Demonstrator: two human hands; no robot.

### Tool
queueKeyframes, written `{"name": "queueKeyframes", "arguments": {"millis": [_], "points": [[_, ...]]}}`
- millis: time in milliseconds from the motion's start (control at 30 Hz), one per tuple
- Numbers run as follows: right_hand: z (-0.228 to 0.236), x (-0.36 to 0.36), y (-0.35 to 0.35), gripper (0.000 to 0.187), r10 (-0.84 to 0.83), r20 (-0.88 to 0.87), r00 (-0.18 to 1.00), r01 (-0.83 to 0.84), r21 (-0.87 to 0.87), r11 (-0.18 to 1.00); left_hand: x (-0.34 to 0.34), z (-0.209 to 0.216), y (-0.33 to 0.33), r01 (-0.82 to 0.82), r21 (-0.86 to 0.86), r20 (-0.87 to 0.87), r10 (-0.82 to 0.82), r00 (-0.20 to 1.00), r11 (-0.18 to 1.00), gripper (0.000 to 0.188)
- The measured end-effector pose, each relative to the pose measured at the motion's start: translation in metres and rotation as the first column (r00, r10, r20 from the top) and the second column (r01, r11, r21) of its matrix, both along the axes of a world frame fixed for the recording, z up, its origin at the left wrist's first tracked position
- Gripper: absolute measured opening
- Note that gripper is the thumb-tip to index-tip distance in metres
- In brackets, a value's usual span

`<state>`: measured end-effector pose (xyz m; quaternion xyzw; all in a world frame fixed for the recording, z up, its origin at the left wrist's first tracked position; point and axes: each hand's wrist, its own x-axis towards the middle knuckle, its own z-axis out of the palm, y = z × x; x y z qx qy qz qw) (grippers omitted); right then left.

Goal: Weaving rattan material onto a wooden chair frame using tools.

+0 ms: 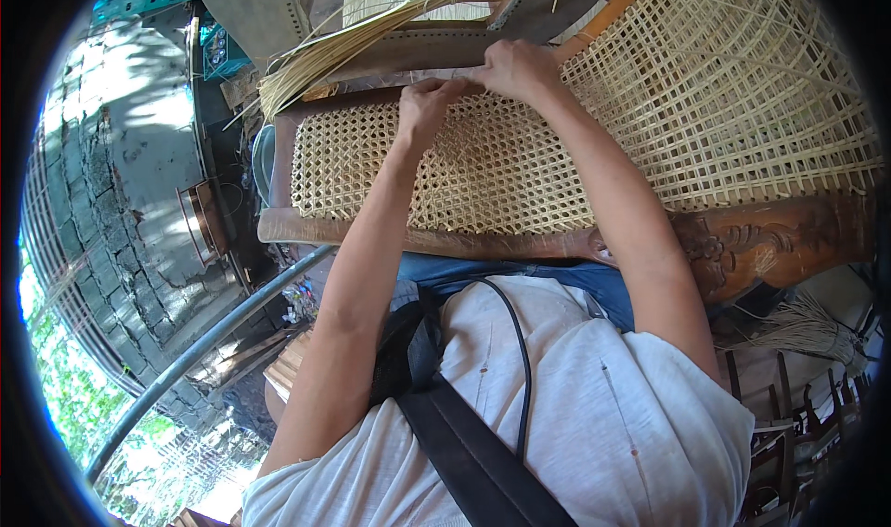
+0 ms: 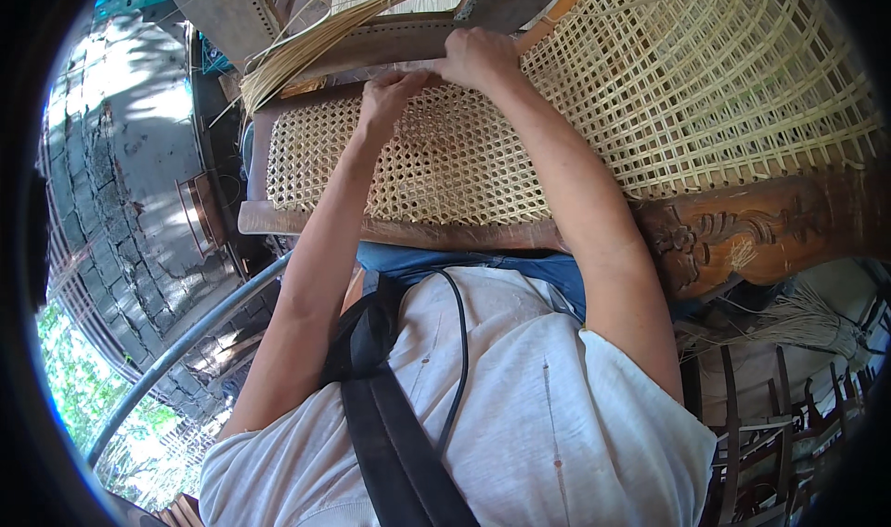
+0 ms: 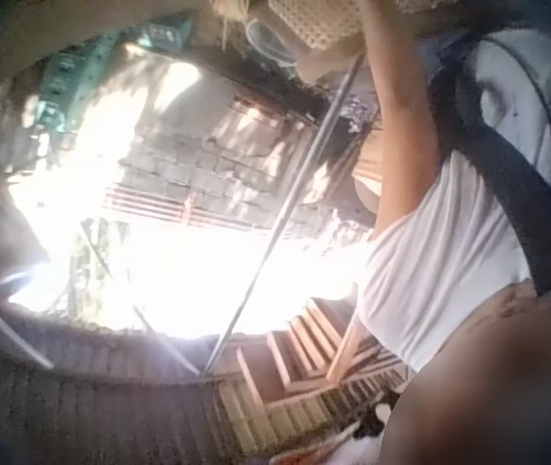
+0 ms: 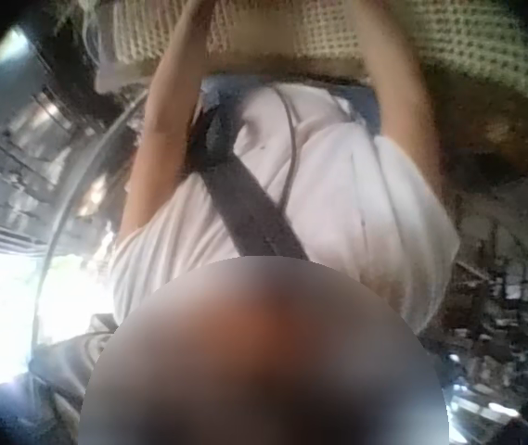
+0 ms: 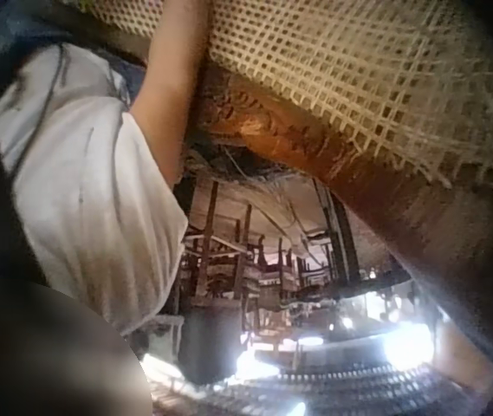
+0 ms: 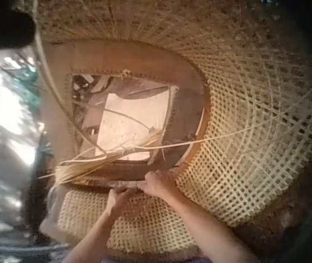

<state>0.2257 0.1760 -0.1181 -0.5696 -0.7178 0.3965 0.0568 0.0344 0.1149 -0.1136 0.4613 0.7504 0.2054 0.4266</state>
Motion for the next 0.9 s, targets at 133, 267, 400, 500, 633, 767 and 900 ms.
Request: {"name": "queueKeyframes", "arguments": {"millis": [133, 267, 400, 500, 633, 767, 900], "points": [[-0.011, -0.023, -0.011, 0.021, 0.313, 0.064, 0.948, -0.311, -0.035, 0.950, 0.004, 0.042, 0.003, 0.117, -0.344, -0.402, -0.259, 0.879, 0.932, 0.038], [-0.007, -0.042, -0.022, 0.027, 0.336, 0.089, 0.938, -0.341, 0.048, 0.939, -0.012, 0.020, -0.005, 0.204, -0.293, -0.538, -0.337, 0.772, 0.934, 0.042], [-0.004, -0.053, -0.027, 0.028, 0.404, 0.136, 0.904, -0.418, 0.095, 0.904, -0.001, 0.021, -0.001, 0.218, -0.342, -0.535, -0.380, 0.755, 0.914, 0.041], [-0.008, -0.055, -0.028, 0.029, 0.385, 0.104, 0.917, -0.398, 0.149, 0.905, -0.001, 0.007, -0.003, 0.175, -0.353, -0.577, -0.361, 0.733, 0.919, 0.039], [-0.002, -0.049, -0.015, 0.031, 0.403, 0.114, 0.908, -0.403, -0.016, 0.915, 0.005, 0.001, -0.016, 0.279, -0.258, -0.685, -0.379, 0.622, 0.925, 0.036], [0.004, -0.042, -0.001, 0.037, 0.422, 0.075, 0.903, -0.405, -0.174, 0.898, 0.018, 0.009, -0.019, 0.385, -0.228, -0.625, -0.437, 0.647, 0.895, 0.034], [0.000, -0.041, 0.002, 0.039, 0.395, 0.069, 0.916, -0.376, -0.195, 0.906, 0.010, 0.016, -0.018, 0.466, -0.209, -0.507, -0.502, 0.701, 0.860, 0.034]]}}
